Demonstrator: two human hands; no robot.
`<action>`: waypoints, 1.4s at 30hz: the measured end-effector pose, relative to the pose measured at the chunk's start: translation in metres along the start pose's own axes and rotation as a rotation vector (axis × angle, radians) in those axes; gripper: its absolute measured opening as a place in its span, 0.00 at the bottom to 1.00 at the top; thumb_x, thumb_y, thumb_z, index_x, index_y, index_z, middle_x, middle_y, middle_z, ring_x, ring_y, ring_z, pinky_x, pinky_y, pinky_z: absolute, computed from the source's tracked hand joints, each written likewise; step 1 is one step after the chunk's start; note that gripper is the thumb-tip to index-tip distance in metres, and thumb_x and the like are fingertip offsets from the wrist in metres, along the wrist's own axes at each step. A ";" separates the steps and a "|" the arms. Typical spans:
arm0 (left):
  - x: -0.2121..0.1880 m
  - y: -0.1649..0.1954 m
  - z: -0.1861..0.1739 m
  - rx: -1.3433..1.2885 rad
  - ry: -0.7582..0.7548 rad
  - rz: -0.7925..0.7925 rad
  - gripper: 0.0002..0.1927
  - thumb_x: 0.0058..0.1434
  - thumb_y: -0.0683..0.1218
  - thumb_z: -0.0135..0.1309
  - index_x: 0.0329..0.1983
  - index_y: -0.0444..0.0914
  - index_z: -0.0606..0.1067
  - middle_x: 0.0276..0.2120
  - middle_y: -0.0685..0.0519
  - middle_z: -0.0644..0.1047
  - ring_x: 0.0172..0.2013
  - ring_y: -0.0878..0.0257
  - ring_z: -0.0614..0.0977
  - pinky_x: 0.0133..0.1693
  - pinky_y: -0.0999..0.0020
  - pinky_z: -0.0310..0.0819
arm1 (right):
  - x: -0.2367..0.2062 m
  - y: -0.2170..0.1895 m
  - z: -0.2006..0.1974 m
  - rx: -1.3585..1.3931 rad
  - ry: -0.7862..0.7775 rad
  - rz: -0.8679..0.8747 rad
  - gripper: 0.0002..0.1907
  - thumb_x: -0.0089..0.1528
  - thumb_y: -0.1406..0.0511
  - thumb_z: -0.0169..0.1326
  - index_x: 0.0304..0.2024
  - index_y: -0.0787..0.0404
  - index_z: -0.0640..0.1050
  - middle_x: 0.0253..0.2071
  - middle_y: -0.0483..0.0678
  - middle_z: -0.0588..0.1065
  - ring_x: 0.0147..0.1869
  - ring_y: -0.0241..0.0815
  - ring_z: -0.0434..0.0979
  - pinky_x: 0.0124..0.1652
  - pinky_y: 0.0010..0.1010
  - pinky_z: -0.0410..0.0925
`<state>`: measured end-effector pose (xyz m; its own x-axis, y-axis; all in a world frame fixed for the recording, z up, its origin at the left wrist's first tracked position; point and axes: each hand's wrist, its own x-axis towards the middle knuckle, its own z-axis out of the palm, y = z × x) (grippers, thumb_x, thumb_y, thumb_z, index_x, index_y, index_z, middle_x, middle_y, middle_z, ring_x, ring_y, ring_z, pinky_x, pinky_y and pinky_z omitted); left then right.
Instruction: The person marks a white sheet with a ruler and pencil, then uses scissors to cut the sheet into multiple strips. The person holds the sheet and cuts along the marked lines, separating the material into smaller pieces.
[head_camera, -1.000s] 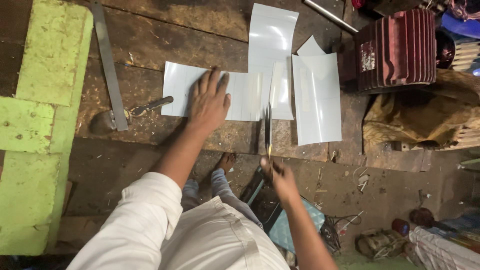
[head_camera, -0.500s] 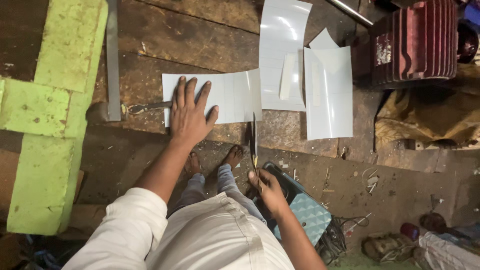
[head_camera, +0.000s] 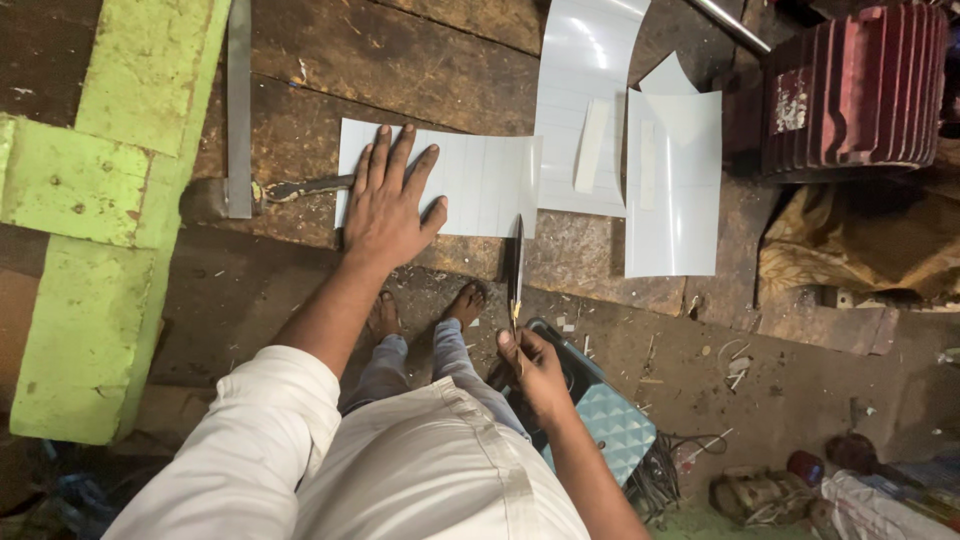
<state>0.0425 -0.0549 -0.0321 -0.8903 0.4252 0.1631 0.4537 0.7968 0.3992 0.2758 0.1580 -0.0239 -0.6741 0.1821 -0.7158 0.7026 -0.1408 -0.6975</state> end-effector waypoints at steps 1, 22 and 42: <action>0.000 0.000 0.000 -0.005 -0.002 -0.004 0.36 0.66 0.60 0.48 0.75 0.41 0.64 0.76 0.40 0.54 0.75 0.41 0.50 0.73 0.46 0.39 | 0.000 0.001 0.002 -0.008 0.000 -0.003 0.20 0.62 0.50 0.58 0.30 0.58 0.75 0.22 0.38 0.68 0.22 0.29 0.62 0.23 0.24 0.54; 0.001 -0.001 0.002 0.023 -0.096 -0.044 0.37 0.67 0.62 0.44 0.77 0.43 0.60 0.77 0.43 0.50 0.76 0.44 0.46 0.73 0.48 0.35 | 0.001 0.004 0.002 0.038 -0.012 -0.005 0.18 0.63 0.52 0.59 0.31 0.59 0.75 0.21 0.40 0.72 0.22 0.27 0.63 0.23 0.23 0.54; 0.002 -0.004 0.010 0.059 -0.085 -0.007 0.37 0.69 0.63 0.42 0.77 0.42 0.59 0.77 0.41 0.49 0.75 0.43 0.46 0.73 0.46 0.35 | 0.003 0.006 0.007 -0.062 0.007 -0.086 0.18 0.62 0.55 0.61 0.25 0.60 0.74 0.19 0.42 0.74 0.21 0.31 0.68 0.23 0.25 0.58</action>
<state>0.0394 -0.0534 -0.0426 -0.8880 0.4524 0.0820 0.4511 0.8229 0.3456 0.2763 0.1514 -0.0307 -0.7310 0.1976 -0.6532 0.6552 -0.0642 -0.7527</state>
